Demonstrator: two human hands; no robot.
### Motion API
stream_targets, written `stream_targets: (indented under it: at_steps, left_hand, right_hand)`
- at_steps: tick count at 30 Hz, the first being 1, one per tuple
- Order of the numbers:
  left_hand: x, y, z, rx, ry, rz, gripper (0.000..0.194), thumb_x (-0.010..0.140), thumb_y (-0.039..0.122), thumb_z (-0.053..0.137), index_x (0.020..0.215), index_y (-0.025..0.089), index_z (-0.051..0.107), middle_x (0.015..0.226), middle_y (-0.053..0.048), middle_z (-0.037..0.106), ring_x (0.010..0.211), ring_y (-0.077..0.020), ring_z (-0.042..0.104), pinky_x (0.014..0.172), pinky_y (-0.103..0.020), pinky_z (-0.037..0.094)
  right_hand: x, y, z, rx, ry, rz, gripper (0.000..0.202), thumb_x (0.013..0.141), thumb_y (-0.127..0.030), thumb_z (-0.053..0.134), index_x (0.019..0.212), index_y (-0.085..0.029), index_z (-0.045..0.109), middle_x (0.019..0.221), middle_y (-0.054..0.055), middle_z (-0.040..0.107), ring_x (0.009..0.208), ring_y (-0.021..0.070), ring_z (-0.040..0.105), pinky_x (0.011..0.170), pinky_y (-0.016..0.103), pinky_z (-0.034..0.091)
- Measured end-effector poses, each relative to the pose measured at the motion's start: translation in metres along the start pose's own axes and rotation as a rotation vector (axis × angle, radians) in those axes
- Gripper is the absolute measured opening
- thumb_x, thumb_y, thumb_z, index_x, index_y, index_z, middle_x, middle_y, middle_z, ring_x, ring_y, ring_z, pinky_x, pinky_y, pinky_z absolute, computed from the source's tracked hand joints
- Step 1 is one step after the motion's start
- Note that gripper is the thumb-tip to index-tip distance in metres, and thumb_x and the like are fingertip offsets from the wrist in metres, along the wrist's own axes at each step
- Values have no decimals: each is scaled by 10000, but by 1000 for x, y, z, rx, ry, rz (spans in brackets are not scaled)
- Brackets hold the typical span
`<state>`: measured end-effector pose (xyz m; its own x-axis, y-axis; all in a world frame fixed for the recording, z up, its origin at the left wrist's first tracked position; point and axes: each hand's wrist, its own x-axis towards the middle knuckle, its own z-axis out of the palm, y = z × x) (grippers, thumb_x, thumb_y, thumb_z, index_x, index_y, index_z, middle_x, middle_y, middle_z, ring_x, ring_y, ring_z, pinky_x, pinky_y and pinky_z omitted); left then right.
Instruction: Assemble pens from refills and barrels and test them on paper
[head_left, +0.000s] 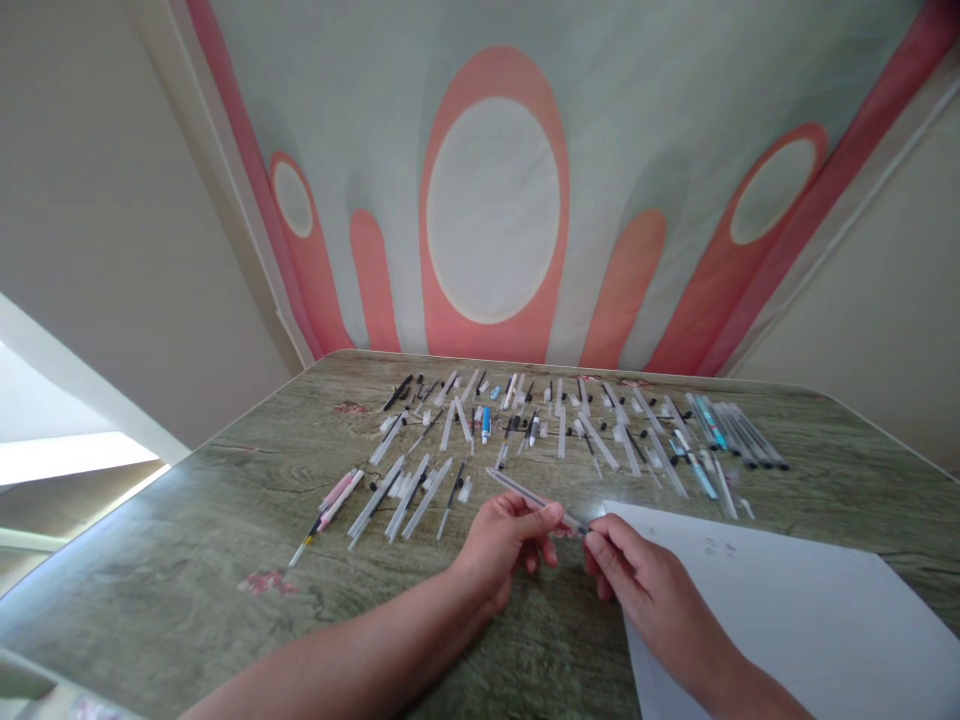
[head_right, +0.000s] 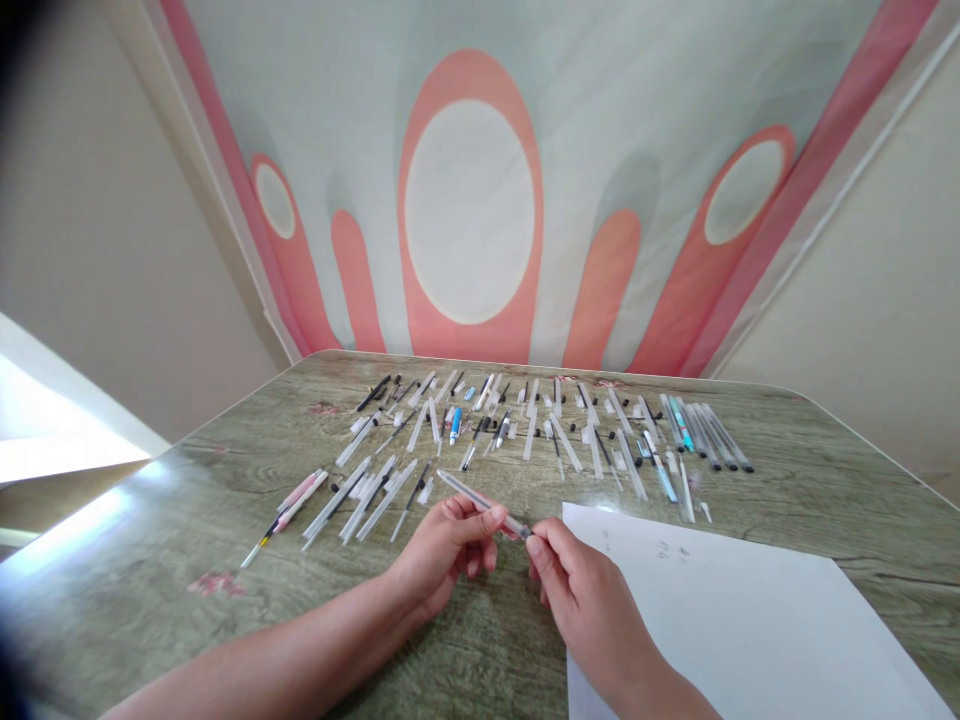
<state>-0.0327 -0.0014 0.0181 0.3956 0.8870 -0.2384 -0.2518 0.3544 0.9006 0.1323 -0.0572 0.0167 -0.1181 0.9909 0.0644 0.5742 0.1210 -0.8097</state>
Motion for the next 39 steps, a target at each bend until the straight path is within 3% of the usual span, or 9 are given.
stream_targets:
  at_steps: [5, 8, 19, 26, 30, 32, 34, 37, 39]
  left_hand:
    - [-1, 1, 2, -9, 12, -20, 294, 684, 372, 709, 701, 91, 624, 701, -55, 660, 390, -40, 475, 352, -179, 231]
    - [-2, 1, 2, 3, 7, -12, 286, 686, 358, 711, 715, 88, 623, 635, -40, 643, 379, -40, 459, 352, -173, 232]
    - [1, -1, 0, 21, -8, 9, 284, 681, 329, 722, 762, 85, 602, 726, -65, 660, 400, -44, 485, 355, -161, 245]
    - [0, 0, 0, -72, -42, -37, 305, 719, 380, 685, 730, 93, 580, 725, -40, 636, 400, -35, 485, 348, -159, 236]
    - [-5, 9, 0, -172, -202, -109, 293, 768, 401, 630, 770, 113, 572, 747, -25, 628, 426, -42, 517, 351, -153, 250]
    - [-9, 12, 1, -130, -368, -180, 298, 782, 401, 611, 758, 106, 575, 689, -24, 611, 426, -55, 530, 350, -156, 261]
    - [-15, 12, 4, -55, -548, -280, 316, 774, 413, 611, 742, 101, 576, 651, -29, 599, 431, -76, 547, 346, -166, 263]
    - [-22, 7, 9, 89, -721, -342, 394, 779, 494, 572, 731, 103, 580, 663, -48, 605, 437, -91, 548, 348, -183, 252]
    - [-26, 3, 14, 268, -724, -212, 458, 807, 550, 503, 744, 105, 592, 719, -73, 632, 502, -110, 576, 402, -194, 316]
  right_hand:
    - [-2, 0, 0, -167, 56, -64, 276, 946, -404, 316, 816, -234, 491, 627, -29, 531, 581, 143, 530, 583, 252, 378]
    - [-2, -3, -3, -52, 0, -19, 317, 946, -412, 324, 735, -224, 466, 597, -36, 532, 579, 134, 542, 584, 238, 383]
    - [2, -2, -4, 375, -126, 101, 353, 920, -463, 384, 714, -196, 489, 617, -36, 537, 528, 108, 535, 524, 220, 411]
    - [0, -8, -2, 364, -120, 54, 353, 932, -439, 368, 713, -194, 496, 621, -26, 546, 543, 108, 541, 535, 218, 420]
    - [-1, -7, -1, 258, -28, -39, 260, 947, -377, 355, 849, -211, 530, 690, -17, 584, 563, 110, 564, 562, 221, 441]
    - [-2, -4, -2, 174, 45, -116, 200, 935, -331, 401, 1074, -242, 514, 820, -1, 619, 655, 121, 597, 635, 230, 467]
    - [-3, -1, -3, 85, 56, -237, 310, 916, -291, 443, 1226, -276, 459, 973, 23, 622, 800, 141, 612, 732, 248, 475]
    - [-4, -2, -5, -2, 27, -384, 308, 880, -278, 494, 1188, -283, 516, 1041, 36, 612, 909, 169, 600, 788, 265, 473]
    - [-3, -4, -5, -28, 63, -375, 234, 876, -287, 489, 1097, -268, 565, 990, 32, 623, 893, 175, 603, 774, 269, 479]
